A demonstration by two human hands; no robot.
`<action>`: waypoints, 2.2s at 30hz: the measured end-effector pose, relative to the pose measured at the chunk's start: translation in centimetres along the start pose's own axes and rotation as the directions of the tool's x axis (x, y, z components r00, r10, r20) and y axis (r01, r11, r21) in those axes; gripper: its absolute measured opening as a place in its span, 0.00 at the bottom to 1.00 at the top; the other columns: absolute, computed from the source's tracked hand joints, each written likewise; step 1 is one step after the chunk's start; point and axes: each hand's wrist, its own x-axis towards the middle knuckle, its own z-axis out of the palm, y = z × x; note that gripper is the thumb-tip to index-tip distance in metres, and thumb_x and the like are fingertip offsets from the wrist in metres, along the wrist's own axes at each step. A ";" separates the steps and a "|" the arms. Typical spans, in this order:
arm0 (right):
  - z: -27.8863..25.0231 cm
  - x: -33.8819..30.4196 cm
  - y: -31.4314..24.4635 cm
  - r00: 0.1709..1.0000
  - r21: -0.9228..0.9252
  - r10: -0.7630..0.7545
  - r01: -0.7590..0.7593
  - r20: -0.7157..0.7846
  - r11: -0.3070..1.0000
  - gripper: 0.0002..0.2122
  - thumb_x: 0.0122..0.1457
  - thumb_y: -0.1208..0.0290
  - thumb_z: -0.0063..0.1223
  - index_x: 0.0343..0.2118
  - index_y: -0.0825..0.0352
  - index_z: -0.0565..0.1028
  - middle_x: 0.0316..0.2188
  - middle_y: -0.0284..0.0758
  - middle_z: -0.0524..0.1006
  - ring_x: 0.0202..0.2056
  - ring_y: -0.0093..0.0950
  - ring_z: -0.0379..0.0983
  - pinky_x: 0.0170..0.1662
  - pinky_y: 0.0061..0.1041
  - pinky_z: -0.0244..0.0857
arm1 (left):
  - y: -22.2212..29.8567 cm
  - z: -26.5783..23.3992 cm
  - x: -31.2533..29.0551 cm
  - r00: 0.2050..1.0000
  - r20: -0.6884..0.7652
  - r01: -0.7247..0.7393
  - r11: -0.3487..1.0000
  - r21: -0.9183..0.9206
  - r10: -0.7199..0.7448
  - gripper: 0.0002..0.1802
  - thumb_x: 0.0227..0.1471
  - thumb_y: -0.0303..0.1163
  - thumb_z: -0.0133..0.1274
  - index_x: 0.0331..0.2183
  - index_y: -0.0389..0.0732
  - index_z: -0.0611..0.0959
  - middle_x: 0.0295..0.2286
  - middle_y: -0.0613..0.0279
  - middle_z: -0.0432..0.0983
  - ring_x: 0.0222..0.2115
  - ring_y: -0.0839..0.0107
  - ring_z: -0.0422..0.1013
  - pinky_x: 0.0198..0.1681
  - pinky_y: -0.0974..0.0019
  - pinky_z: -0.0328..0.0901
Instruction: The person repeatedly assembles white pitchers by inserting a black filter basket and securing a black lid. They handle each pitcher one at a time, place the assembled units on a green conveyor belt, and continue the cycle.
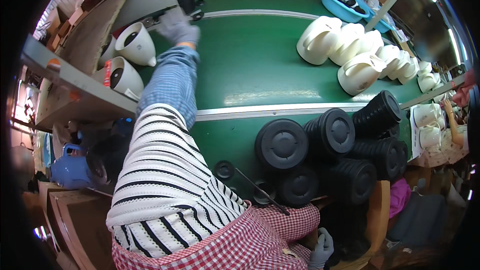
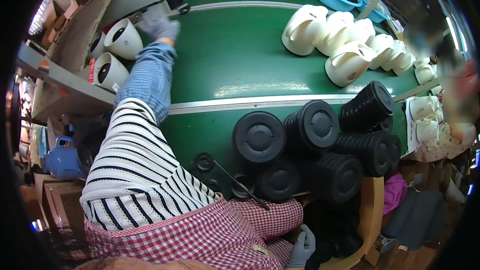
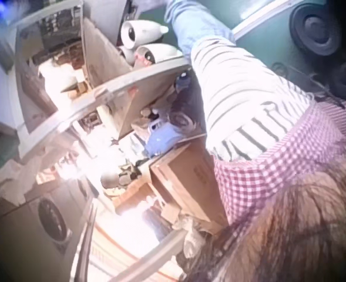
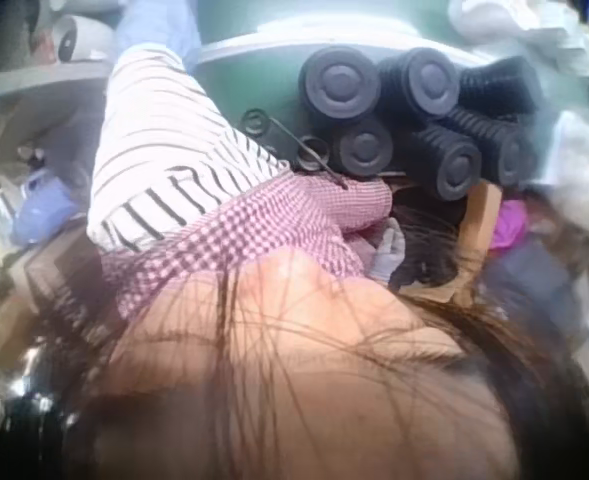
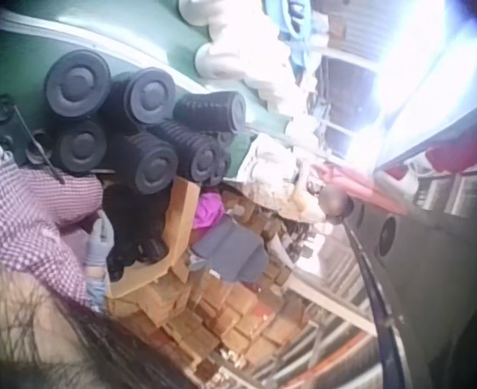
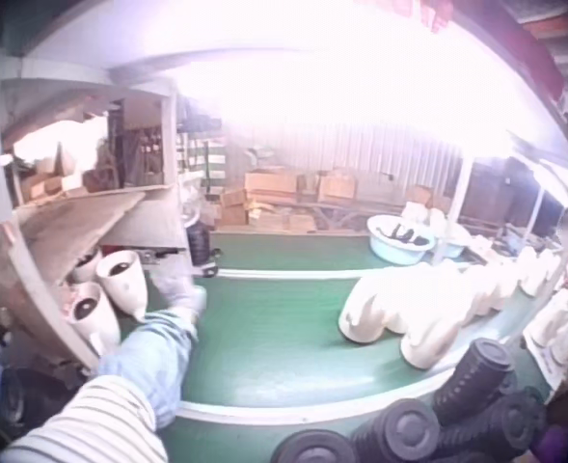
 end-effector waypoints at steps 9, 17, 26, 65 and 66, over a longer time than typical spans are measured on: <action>-3.7 -2.3 2.9 0.990 -0.187 -0.017 0.044 0.140 0.981 0.15 0.68 0.71 0.55 0.55 0.71 0.77 0.49 0.37 0.80 0.48 0.25 0.75 0.53 0.26 0.69 | -12.8 -3.6 6.1 0.794 0.421 0.238 0.862 0.447 -0.438 0.49 0.51 0.42 0.59 0.69 0.49 0.56 0.67 0.54 0.56 0.69 0.53 0.49 0.70 0.43 0.37; -2.1 -5.6 -2.8 0.976 -0.175 0.079 -0.043 0.204 0.984 0.15 0.68 0.70 0.56 0.55 0.67 0.77 0.50 0.37 0.80 0.50 0.25 0.74 0.54 0.20 0.67 | -14.5 2.4 5.5 0.906 0.380 0.093 0.965 0.247 -0.185 0.23 0.63 0.36 0.47 0.59 0.54 0.75 0.58 0.57 0.69 0.60 0.57 0.65 0.58 0.46 0.65; 2.1 4.9 -27.8 0.460 -0.160 -0.829 0.888 0.319 0.431 0.21 0.56 0.80 0.58 0.54 0.73 0.76 0.55 0.51 0.76 0.49 0.38 0.78 0.56 0.33 0.69 | 4.1 -15.0 -1.6 0.773 -0.008 -0.521 0.628 -0.578 0.634 0.11 0.49 0.32 0.60 0.37 0.46 0.84 0.39 0.54 0.79 0.44 0.49 0.74 0.47 0.49 0.70; 1.0 10.0 -20.6 0.793 -0.585 -0.608 0.478 -0.034 0.656 0.48 0.51 0.39 0.65 0.69 0.64 0.61 0.65 0.48 0.64 0.65 0.45 0.62 0.67 0.40 0.54 | -1.5 -22.3 -42.8 -0.163 -0.014 0.956 0.162 0.245 0.986 0.33 0.59 0.30 0.60 0.64 0.40 0.69 0.59 0.49 0.70 0.56 0.61 0.72 0.61 0.58 0.68; 1.3 11.9 -20.3 0.830 -0.767 -0.541 0.257 -0.137 0.588 0.52 0.47 0.36 0.66 0.70 0.63 0.57 0.68 0.51 0.59 0.68 0.49 0.57 0.69 0.43 0.52 | -1.4 -22.1 -42.6 -0.151 -0.004 0.962 0.148 0.230 0.989 0.33 0.59 0.31 0.60 0.64 0.40 0.69 0.59 0.49 0.70 0.56 0.61 0.72 0.61 0.58 0.68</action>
